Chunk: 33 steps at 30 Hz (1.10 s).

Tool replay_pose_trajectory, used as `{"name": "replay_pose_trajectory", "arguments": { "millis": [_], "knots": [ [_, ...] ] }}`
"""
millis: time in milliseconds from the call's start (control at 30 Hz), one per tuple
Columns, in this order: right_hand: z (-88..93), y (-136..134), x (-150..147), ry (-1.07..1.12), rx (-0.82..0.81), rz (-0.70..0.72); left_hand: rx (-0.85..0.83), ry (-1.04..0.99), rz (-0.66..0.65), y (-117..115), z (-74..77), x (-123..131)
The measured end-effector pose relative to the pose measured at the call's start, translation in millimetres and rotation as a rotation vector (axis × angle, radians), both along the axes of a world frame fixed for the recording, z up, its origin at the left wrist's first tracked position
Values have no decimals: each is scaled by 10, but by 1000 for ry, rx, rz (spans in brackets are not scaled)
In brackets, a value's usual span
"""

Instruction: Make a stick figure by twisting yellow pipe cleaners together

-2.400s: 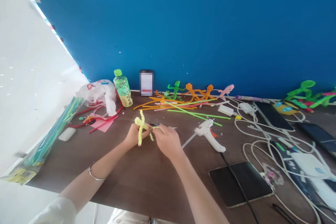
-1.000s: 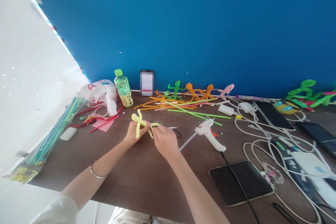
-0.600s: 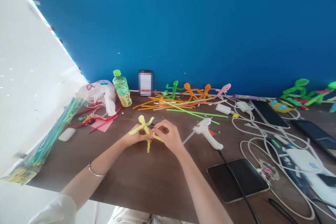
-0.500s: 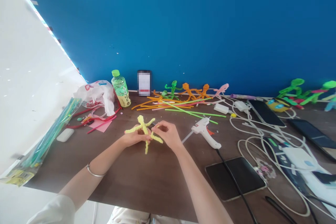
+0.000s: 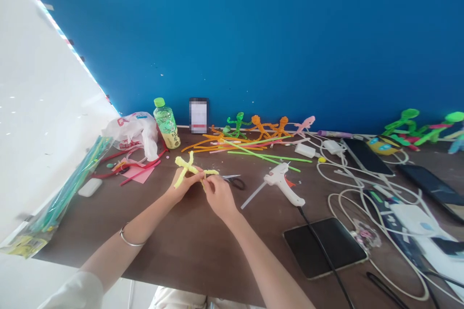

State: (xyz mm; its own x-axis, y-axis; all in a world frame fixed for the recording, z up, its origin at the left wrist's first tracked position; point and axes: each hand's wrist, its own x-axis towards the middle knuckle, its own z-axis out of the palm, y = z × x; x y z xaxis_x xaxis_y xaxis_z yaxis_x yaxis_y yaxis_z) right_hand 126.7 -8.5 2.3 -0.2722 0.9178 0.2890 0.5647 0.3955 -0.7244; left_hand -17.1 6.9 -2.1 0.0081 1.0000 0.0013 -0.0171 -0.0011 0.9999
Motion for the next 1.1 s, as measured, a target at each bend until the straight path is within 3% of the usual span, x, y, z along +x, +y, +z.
{"name": "replay_pose_trajectory", "arguments": {
  "millis": [100,233,367,467,600,733,800,933,1033,1100],
  "knots": [
    [-11,-19,10,-236,195,16,35,150,43,14,-30,-4],
    [10,-1,54,-479,441,-5,74,180,37,34,-85,-11],
    [78,53,147,-545,568,56,62,141,3,47,-149,-15],
    [118,87,220,-508,563,164,60,157,-123,34,-172,-9],
    [134,107,262,-312,358,221,16,82,-341,-20,-104,-4],
    [168,122,257,32,23,63,-111,-154,-455,-63,-12,-19],
    [194,128,246,156,-160,15,-151,-221,-474,-69,-7,-12],
    [191,139,192,352,-491,66,-183,-242,-490,-59,-13,46],
    [152,190,109,542,-615,46,-213,-301,-475,-47,71,-3],
    [171,261,26,600,-603,-11,-192,-318,-413,-35,153,-175]
  ]
}}
